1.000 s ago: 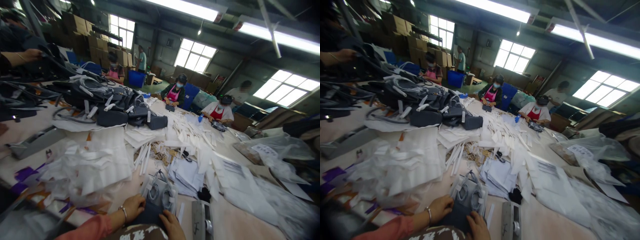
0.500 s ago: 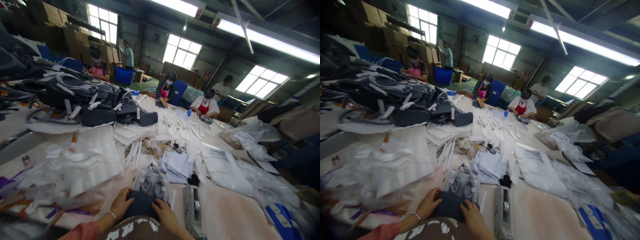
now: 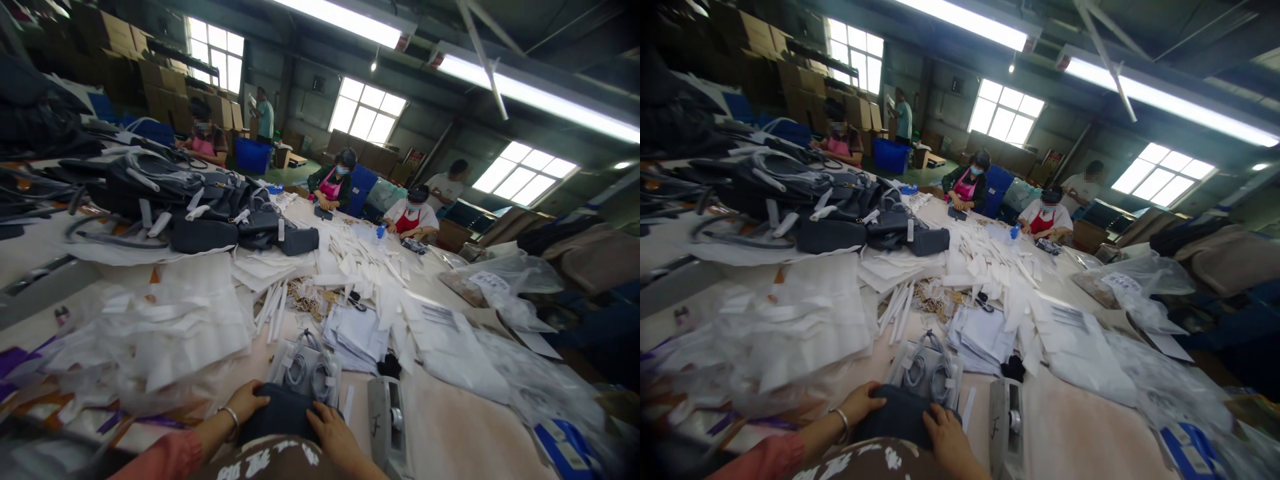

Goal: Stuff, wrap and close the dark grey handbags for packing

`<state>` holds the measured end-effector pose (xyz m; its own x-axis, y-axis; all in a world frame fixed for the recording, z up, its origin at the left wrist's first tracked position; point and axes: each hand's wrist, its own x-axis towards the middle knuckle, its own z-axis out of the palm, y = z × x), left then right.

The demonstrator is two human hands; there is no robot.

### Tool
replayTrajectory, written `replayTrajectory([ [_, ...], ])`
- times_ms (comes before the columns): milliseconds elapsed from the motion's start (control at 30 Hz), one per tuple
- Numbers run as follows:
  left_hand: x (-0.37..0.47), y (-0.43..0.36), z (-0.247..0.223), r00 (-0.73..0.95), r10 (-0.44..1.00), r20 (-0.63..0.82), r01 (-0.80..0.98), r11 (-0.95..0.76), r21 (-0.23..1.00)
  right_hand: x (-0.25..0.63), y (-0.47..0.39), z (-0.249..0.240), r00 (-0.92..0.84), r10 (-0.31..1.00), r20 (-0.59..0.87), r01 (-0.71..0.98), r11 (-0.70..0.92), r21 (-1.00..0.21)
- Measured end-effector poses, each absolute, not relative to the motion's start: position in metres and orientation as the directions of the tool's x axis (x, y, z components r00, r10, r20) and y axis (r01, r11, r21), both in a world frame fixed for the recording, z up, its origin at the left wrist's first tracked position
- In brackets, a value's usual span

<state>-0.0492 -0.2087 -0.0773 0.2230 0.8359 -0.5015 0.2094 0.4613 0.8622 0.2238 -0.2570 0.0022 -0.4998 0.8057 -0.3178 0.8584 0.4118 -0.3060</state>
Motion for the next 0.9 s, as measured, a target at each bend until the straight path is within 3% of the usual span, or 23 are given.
replayTrajectory([
  [433,-0.054,-0.208,-0.067,0.209,0.818,-0.536,0.17,0.509,0.844,0.218,-0.263,0.013,-0.438,0.859,-0.265,0.868,0.328,-0.374],
  [900,-0.055,-0.201,-0.067,0.262,0.788,-0.558,0.203,0.52,0.83,0.218,-0.264,0.008,-0.444,0.845,-0.298,0.88,0.35,-0.32],
])
